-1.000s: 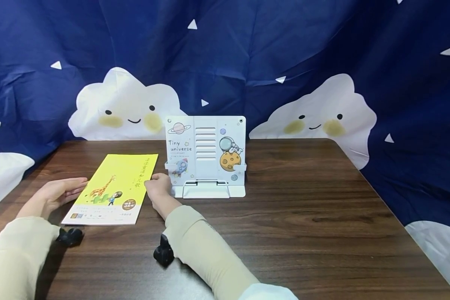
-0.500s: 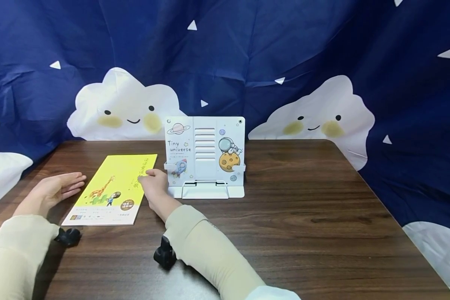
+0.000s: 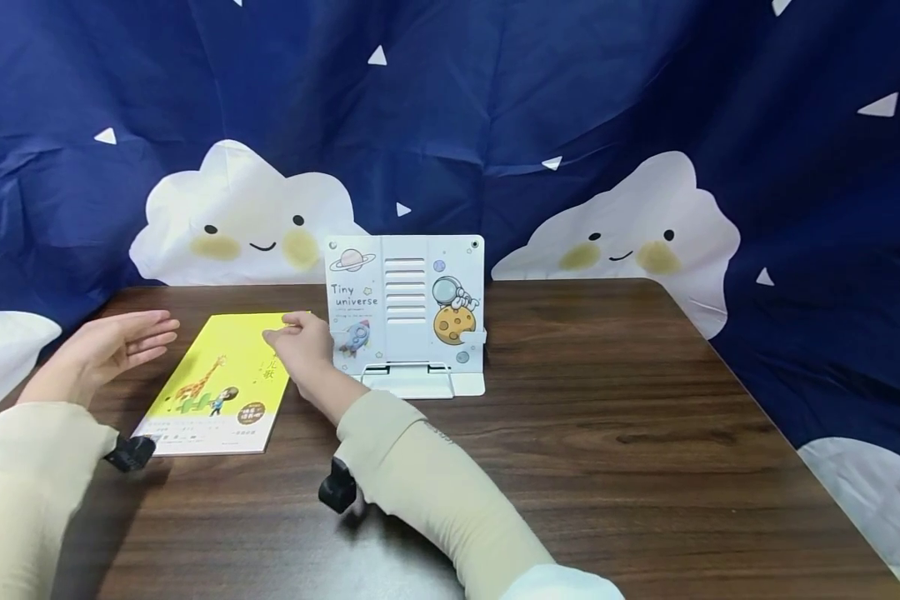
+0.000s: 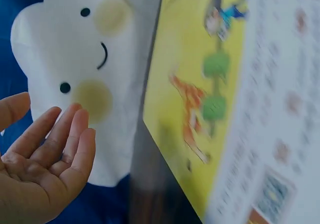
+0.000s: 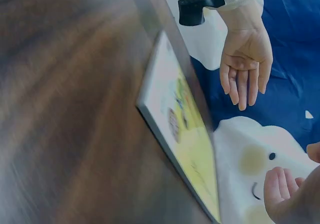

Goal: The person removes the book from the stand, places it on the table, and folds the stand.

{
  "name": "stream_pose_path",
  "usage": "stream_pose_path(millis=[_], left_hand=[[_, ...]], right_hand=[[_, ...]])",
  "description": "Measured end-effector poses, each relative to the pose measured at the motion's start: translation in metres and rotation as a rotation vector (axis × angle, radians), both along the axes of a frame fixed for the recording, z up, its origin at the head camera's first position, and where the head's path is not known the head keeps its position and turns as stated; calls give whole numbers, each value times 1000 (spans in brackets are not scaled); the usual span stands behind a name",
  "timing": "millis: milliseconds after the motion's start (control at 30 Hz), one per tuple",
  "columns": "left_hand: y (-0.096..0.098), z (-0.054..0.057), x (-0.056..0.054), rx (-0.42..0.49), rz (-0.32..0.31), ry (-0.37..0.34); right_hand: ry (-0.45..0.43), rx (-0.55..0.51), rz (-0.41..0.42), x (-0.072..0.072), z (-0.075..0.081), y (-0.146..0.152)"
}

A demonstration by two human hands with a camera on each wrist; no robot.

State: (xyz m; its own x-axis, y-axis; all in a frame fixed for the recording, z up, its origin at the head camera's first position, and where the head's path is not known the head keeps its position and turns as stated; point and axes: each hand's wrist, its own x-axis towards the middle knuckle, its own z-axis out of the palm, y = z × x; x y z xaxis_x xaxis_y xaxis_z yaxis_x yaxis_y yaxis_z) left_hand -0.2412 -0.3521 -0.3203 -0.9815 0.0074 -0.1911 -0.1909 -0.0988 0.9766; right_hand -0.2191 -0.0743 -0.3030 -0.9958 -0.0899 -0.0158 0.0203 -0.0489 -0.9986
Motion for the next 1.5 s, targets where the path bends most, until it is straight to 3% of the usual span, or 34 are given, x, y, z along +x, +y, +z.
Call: stream_pose_path(millis=[167, 267, 500, 667, 900, 1133, 1500], left_hand=[[26, 25, 7, 84, -20, 30], [41, 37, 9, 115, -17, 36], [67, 51, 4, 110, -36, 56], [79, 57, 2, 102, -52, 88], [96, 65, -1, 165, -96, 158], [121, 72, -2, 175, -56, 213], [157, 63, -11, 234, 3, 207]], right_hand=[[39, 52, 10, -8, 16, 14], [52, 31, 21, -13, 24, 22], [89, 11, 12, -20, 37, 47], [99, 25, -6, -28, 41, 68], [135, 37, -36, -34, 48, 96], [208, 59, -59, -33, 53, 125], [220, 73, -79, -29, 52, 172]])
